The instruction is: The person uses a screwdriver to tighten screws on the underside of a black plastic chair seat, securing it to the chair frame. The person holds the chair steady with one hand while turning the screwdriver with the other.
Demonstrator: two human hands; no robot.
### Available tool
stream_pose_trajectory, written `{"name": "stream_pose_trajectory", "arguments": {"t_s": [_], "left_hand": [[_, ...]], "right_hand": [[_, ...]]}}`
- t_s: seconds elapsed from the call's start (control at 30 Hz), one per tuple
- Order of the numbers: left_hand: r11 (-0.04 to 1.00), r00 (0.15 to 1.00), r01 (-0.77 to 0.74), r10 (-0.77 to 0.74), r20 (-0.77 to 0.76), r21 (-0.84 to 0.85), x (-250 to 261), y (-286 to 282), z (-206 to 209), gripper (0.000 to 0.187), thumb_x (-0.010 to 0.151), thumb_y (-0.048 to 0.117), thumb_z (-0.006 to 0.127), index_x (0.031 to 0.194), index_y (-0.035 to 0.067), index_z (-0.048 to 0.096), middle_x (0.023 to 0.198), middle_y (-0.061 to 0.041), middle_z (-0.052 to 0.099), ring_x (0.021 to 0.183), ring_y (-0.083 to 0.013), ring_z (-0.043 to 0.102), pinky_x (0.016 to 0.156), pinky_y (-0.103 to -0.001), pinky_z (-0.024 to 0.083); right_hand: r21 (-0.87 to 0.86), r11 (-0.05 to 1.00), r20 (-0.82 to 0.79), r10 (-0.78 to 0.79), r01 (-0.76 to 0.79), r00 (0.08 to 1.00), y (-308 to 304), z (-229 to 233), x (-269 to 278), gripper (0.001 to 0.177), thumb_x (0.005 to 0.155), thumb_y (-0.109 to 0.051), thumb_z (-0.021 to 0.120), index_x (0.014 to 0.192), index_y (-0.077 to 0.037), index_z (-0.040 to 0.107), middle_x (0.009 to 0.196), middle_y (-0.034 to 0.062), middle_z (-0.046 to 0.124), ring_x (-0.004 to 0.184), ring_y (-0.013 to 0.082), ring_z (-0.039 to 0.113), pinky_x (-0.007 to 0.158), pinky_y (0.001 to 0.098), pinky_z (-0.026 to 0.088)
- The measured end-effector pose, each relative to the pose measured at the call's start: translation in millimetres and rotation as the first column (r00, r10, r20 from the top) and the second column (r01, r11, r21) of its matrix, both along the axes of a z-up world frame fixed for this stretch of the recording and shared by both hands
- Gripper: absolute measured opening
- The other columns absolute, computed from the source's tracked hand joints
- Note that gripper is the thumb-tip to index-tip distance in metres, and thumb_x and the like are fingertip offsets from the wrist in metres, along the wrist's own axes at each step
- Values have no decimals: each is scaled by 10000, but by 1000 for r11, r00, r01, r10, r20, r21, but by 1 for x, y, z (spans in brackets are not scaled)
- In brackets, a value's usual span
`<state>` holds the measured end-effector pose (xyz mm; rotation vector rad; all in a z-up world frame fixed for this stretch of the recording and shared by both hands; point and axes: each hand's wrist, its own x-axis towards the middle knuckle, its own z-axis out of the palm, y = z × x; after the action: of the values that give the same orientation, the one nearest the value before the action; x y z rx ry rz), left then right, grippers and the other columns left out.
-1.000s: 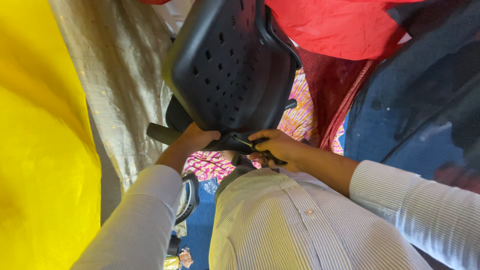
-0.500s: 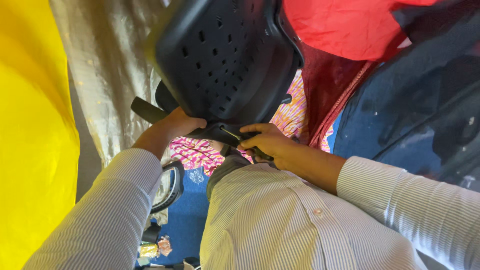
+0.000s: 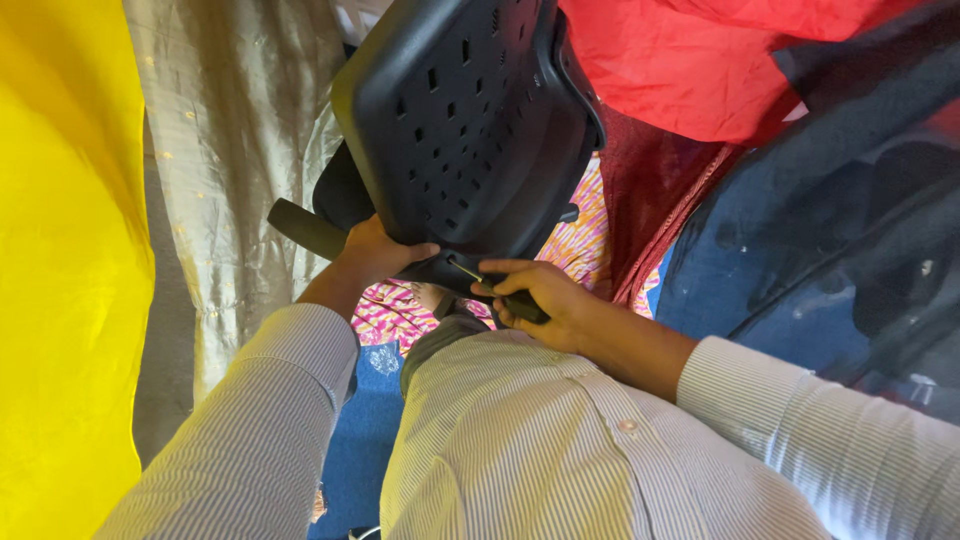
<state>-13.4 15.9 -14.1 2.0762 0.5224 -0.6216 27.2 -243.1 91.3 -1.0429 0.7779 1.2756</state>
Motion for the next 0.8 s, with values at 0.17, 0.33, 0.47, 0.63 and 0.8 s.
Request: {"name": "stream_pose_trajectory", "arguments": {"t_s": [0.17,0.33,0.47,0.63,0.8], "left_hand": [[996,997,22,-28,67,91,0,-11,11,804,629,507,925,1224,28,675,1136,-173,747,1105,-335,707,988,-400,529],[985,992,105,-113,55,135,3,-15,24,861,536,518,962,1195,30,700,1112,-178,747,1073,-331,713,960,-395,541],[991,997,37,-45,61,128,7,-17,29,854,490,452,969,1170,9,702,1102,-178,757,1064,-315,724,954,-374,549],[986,996,80,-75,-41,144,7,-20,27,834,515,448,956,1176,6,703,1082,-183,765,1052,-308,740,947,-361,567],[990,998,58,-56,-23,131,7,-20,26,882,499,453,967,1198,-2,681,1099,-185,752,1068,-317,722,951,-365,553]], "right_hand": [[-98,995,108,30,-19,994,-15,5,-1,558,920,2,557,1451,-170,530,1118,150,653,695,148,643,542,266,453],[-423,825,599,565,-375,568,-7,9,-3,466,931,-81,672,1391,-134,619,968,134,739,666,219,641,540,386,440],[-836,430,521,817,-341,-246,-5,27,-8,472,865,-118,695,1330,-177,639,808,179,732,714,372,719,664,505,556],[-567,642,573,758,-517,312,-10,19,5,535,817,-63,684,1347,-124,647,938,150,757,766,235,717,712,354,568],[24,998,270,43,-51,962,-26,-9,-2,564,837,66,631,1390,-46,624,1067,127,642,808,159,646,677,236,603]]}}
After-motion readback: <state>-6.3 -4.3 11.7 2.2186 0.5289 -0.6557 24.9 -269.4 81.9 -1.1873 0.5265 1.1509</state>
